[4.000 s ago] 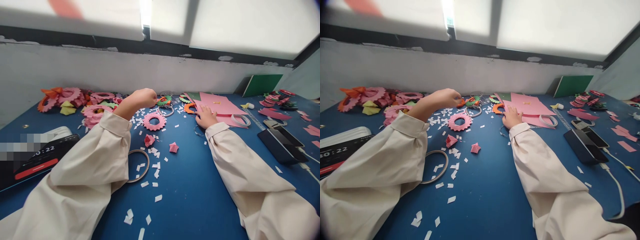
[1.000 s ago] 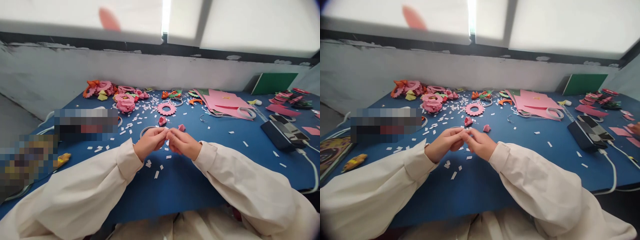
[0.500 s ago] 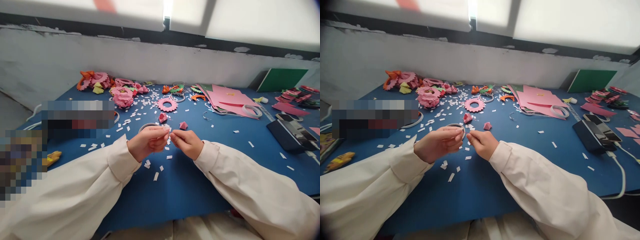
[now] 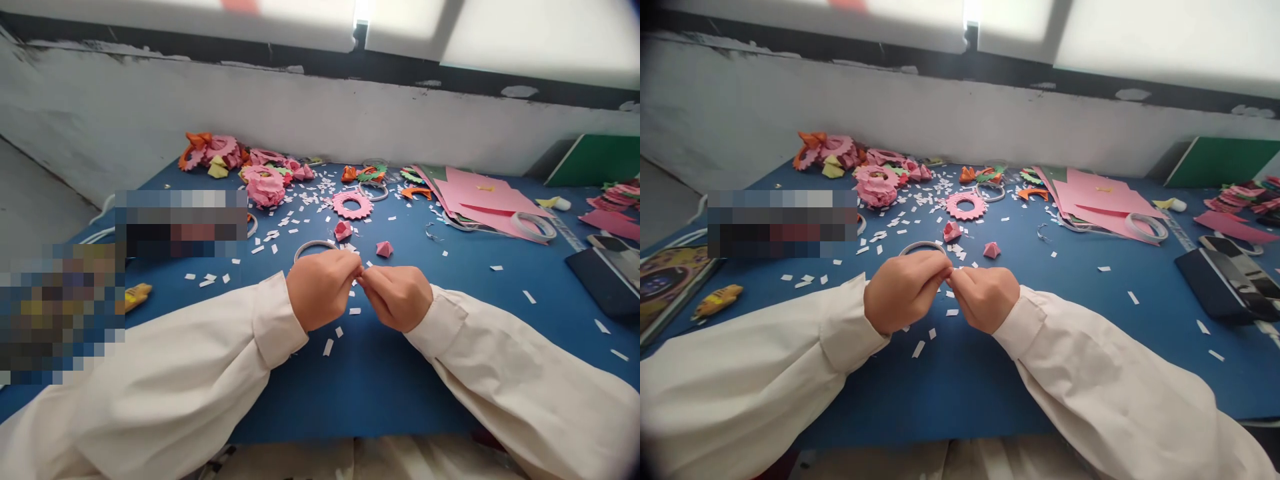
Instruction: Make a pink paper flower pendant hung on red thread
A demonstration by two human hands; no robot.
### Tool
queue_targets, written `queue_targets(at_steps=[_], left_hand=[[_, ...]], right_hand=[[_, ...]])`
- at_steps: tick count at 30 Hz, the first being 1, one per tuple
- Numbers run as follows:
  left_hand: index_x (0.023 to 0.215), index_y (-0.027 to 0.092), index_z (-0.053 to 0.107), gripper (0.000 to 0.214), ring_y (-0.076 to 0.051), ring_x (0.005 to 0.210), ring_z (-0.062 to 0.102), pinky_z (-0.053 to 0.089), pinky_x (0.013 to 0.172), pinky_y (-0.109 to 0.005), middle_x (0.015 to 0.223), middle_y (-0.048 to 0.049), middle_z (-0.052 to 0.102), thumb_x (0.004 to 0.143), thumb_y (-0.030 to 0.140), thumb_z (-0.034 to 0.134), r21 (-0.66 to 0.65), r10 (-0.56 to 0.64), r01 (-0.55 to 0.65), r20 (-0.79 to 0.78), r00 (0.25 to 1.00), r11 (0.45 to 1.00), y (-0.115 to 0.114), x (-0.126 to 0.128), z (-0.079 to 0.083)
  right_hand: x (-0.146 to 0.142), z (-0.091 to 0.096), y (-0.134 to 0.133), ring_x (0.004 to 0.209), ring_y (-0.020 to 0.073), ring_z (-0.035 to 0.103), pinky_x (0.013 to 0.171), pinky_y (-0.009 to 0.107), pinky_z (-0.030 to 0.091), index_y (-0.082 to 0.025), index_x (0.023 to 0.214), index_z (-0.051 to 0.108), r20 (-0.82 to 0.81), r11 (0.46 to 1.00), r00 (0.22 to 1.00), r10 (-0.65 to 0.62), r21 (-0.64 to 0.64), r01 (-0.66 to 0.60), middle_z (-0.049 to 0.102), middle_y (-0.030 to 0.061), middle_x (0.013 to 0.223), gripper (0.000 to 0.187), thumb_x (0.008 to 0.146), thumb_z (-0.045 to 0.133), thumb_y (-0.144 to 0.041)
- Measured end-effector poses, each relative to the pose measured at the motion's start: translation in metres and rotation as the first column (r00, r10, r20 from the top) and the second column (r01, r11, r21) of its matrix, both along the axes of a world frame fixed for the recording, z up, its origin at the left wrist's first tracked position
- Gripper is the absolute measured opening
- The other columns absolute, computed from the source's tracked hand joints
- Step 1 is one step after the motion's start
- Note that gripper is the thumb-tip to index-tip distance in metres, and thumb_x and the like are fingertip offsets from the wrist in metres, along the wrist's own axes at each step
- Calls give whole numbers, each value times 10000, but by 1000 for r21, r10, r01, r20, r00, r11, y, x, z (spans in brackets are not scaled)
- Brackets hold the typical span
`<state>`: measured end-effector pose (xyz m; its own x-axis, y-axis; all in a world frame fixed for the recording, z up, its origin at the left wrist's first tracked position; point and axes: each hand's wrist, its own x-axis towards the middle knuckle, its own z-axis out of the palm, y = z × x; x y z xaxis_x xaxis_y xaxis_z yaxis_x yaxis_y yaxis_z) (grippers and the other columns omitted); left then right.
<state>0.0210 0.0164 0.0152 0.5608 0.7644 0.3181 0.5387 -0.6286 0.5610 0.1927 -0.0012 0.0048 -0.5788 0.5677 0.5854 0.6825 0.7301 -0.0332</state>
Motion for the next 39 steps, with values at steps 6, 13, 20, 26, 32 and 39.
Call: queue_targets(at_steps=[6,13,20,26,32,39], left_hand=[[674,170,485,228,-87,556,514,354,511,-193,632,24,600,850,155,341,-53,-186,179,-173,967,982,0,-1,-2],[742,155,533,156,-166,585,507,239,533,-314,678,-58,604,730,69,402,225,-149,236,-342,928,945,-1,2,-3],[649,166,518,201,-133,431,424,189,473,-294,521,-18,458,765,52,399,585,-202,341,-291,935,736,-44,14,0],[654,160,516,148,-118,404,405,131,469,-280,500,-7,392,704,43,440,546,-240,377,-306,921,749,-43,16,-16],[676,149,520,102,-151,475,477,190,497,-294,542,-33,450,675,57,474,491,-189,324,-305,933,808,-42,14,-16],[736,147,540,144,-173,547,537,255,520,-305,582,-61,502,701,42,447,417,-136,266,-316,939,869,-32,13,-12]], right_hand=[[3,-2,5,446,91,409,461,239,262,-185,618,486,-9,995,996,-90,52,91,514,-4,492,303,895,364,-202],[8,-8,12,472,96,479,471,232,291,-183,650,532,67,987,985,-161,-14,162,573,4,527,301,894,373,-260],[10,16,39,621,122,571,524,237,336,-172,992,603,267,929,906,-329,-80,362,662,45,798,272,911,366,-279],[-24,40,130,878,186,601,604,267,403,-194,1037,619,598,901,759,-256,-136,411,614,85,1077,247,904,418,-249],[-65,34,192,984,175,568,838,388,499,-151,1142,525,757,876,620,-207,-138,462,556,76,1136,330,880,518,-352],[-59,44,179,984,175,568,835,385,499,-154,1139,529,759,878,604,-244,-92,470,556,78,1142,320,885,510,-347]])
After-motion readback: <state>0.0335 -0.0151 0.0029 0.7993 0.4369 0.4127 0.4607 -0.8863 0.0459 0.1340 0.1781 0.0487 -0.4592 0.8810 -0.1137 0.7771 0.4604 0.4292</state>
